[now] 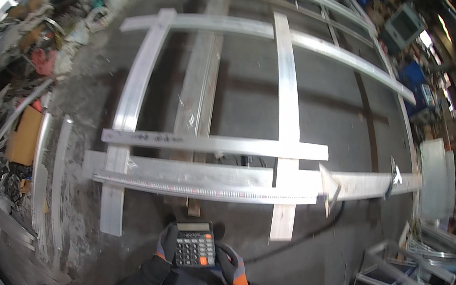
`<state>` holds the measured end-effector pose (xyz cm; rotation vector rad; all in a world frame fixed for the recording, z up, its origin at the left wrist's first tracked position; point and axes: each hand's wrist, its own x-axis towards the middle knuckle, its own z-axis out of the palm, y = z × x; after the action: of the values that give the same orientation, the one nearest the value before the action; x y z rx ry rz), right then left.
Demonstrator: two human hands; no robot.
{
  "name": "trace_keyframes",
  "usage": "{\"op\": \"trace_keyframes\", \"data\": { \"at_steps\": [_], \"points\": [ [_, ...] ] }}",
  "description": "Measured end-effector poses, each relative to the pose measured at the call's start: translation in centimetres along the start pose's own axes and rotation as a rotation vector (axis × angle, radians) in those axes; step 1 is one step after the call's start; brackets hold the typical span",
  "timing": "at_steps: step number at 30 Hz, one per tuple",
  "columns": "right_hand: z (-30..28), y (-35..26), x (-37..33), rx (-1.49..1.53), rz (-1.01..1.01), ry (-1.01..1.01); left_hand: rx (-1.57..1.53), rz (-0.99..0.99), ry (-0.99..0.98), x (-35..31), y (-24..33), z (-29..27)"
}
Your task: The person measures multiple aluminum frame pieces with a tape measure and marks them with a pen. They use a calculator to compute dimensions and record values on the metal surfaces. The person repeatedly repositions the tape measure and writes measurements on different sections of the frame.
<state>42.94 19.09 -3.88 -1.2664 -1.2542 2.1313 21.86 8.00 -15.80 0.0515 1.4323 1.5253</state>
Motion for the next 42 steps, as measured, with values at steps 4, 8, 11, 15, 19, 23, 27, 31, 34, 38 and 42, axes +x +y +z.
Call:
{"op": "trace_keyframes", "data": {
  "at_steps": [4, 8, 11, 15, 19, 23, 27, 31, 34, 38, 42],
  "points": [
    [-0.8, -2.3, -1.4, -0.224, -0.213, 0.037, -0.030, 0.148, -0.045, -1.1, 3.0, 3.4],
    [-2.9, -4.1, -1.3, -0.177, -0.221, 0.061, 0.038, 0.224, -0.032, -1.8, 5.1, 7.4],
    [-3.0, -5.1, -1.3, -0.242, -0.298, 0.067, -0.059, 0.121, 0.012, -1.5, 6.3, 8.5],
    [-1.3, -6.7, -1.3, -0.206, -0.272, 0.086, -0.052, 0.333, -0.158, -0.9, 7.9, 7.9],
    [0.6, -8.2, -0.9, -0.305, -0.343, 0.135, 0.042, 0.312, -0.171, 0.4, 10.0, 7.4],
    [2.3, -8.1, 0.2, -0.211, -0.182, 0.153, -0.099, 0.258, -0.172, 1.7, 11.2, 6.8],
    [3.3, -7.2, 0.5, -0.399, -0.424, 0.127, 0.070, 0.282, -0.111, 1.1, 12.0, 5.1],
    [4.7, -6.8, -0.1, -0.352, -0.340, 0.078, -0.051, 0.296, -0.175, 0.6, 12.9, 4.3],
    [6.2, -7.3, -0.3, -0.327, -0.330, 0.093, -0.098, 0.264, -0.182, 0.6, 13.4, 4.2],
    [8.5, -7.7, -0.6, -0.159, -0.271, 0.131, 0.002, 0.150, -0.157, 1.3, 13.5, 3.2],
    [9.3, -7.8, -0.9, -0.244, -0.299, 0.154, 0.037, 0.199, -0.192, 1.8, 13.2, 2.1]
  ]
}}
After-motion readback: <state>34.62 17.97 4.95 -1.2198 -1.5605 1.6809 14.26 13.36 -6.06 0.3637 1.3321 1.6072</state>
